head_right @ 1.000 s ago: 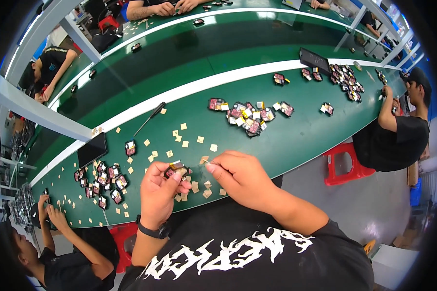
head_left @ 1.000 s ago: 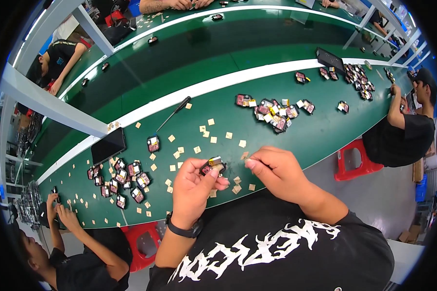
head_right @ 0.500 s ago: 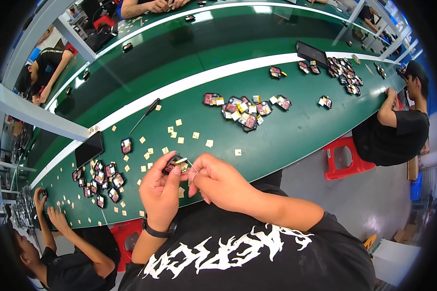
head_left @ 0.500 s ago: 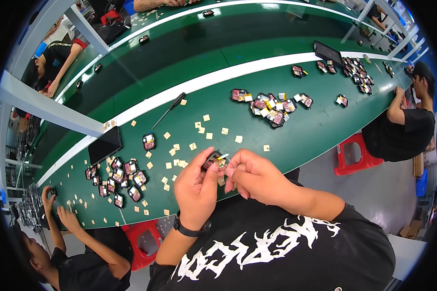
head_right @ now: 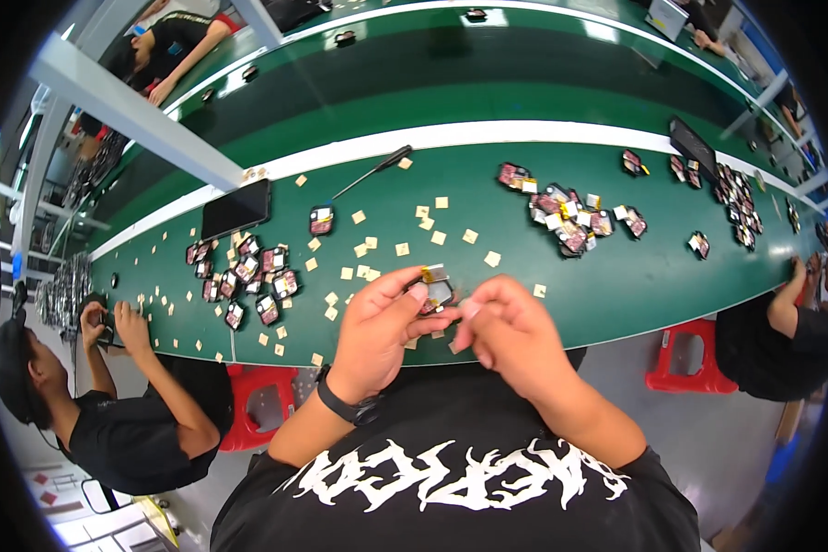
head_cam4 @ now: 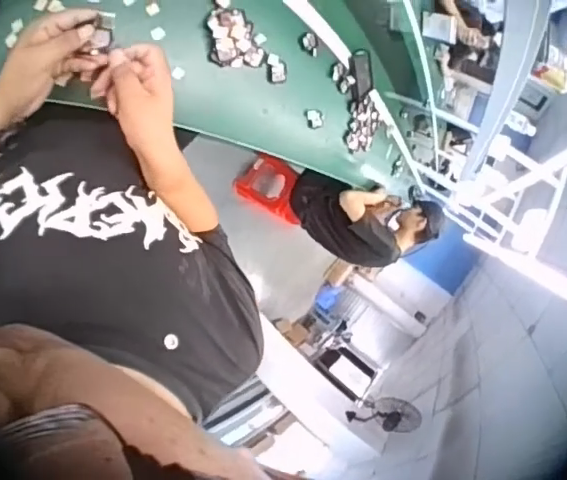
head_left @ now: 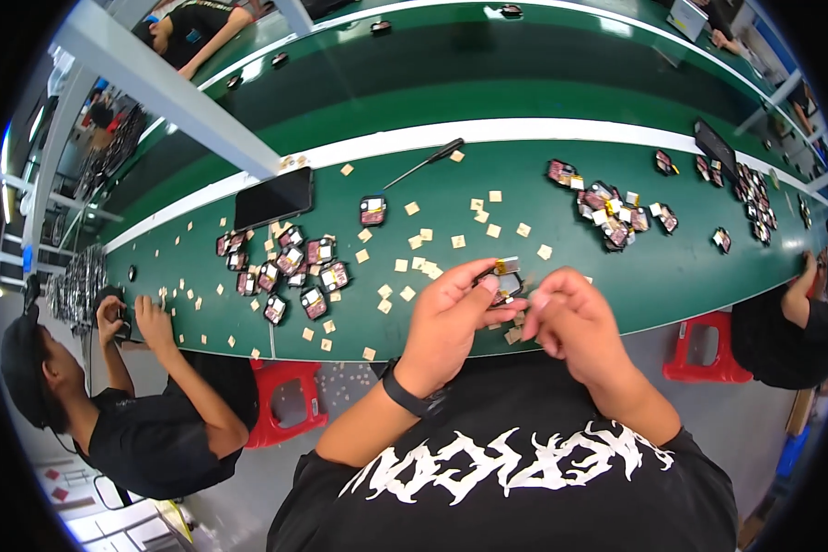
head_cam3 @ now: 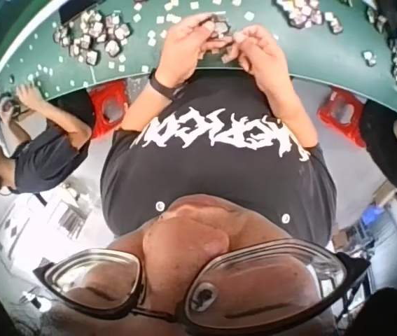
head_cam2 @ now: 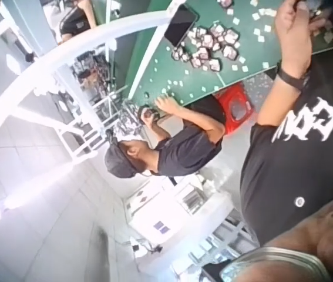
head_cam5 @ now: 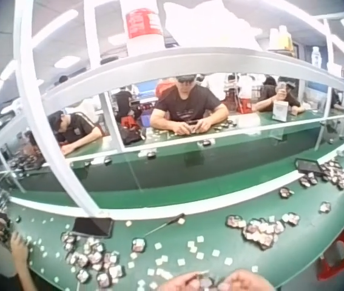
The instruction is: Assembling small electronic camera modules on a factory assembly line.
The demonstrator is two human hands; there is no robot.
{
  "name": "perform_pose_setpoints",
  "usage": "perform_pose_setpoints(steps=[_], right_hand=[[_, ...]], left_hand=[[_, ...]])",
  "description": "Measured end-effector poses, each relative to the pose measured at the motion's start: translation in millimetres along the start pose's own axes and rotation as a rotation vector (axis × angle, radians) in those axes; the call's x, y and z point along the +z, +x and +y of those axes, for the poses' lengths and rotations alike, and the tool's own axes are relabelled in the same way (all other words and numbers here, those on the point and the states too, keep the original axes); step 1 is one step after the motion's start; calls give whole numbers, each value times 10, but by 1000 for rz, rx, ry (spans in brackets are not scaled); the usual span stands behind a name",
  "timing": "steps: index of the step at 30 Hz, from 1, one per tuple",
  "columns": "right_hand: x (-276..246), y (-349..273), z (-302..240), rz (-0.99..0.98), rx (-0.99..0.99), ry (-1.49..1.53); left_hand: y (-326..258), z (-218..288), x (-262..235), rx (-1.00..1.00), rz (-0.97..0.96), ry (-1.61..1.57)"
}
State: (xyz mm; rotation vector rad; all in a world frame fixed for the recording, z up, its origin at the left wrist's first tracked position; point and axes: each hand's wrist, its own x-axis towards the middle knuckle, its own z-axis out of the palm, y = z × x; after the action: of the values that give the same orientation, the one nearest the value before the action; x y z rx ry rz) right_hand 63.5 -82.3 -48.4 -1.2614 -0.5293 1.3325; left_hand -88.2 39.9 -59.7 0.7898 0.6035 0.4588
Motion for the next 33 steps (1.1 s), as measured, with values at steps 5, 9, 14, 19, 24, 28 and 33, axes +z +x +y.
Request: perform_pose_setpoints(steps=[5,9,14,19,24,28,33], right_hand=[[-69,106,21,83,-279,-199],[-22,181,27,109,-357,-384],[-12,111,-68,99,-215,-333],[-43,100,-44,40,-144,-250],[-79,63,-125,-24,-374,-457],[-161,101,-96,-46,-647,-876],[-112,83,-91,22,-654,-819]], left_hand=[[-35,-55,-6,64,-6,190],[-76,-94,31,174,-38,373],[-100,-35,43,133,-11,209],[-63,-48,21,101,4,154],[-45,-59,35,87,-6,137],[-18,-122,2,123,-13,164],[-12,-164,33,164,9,161]])
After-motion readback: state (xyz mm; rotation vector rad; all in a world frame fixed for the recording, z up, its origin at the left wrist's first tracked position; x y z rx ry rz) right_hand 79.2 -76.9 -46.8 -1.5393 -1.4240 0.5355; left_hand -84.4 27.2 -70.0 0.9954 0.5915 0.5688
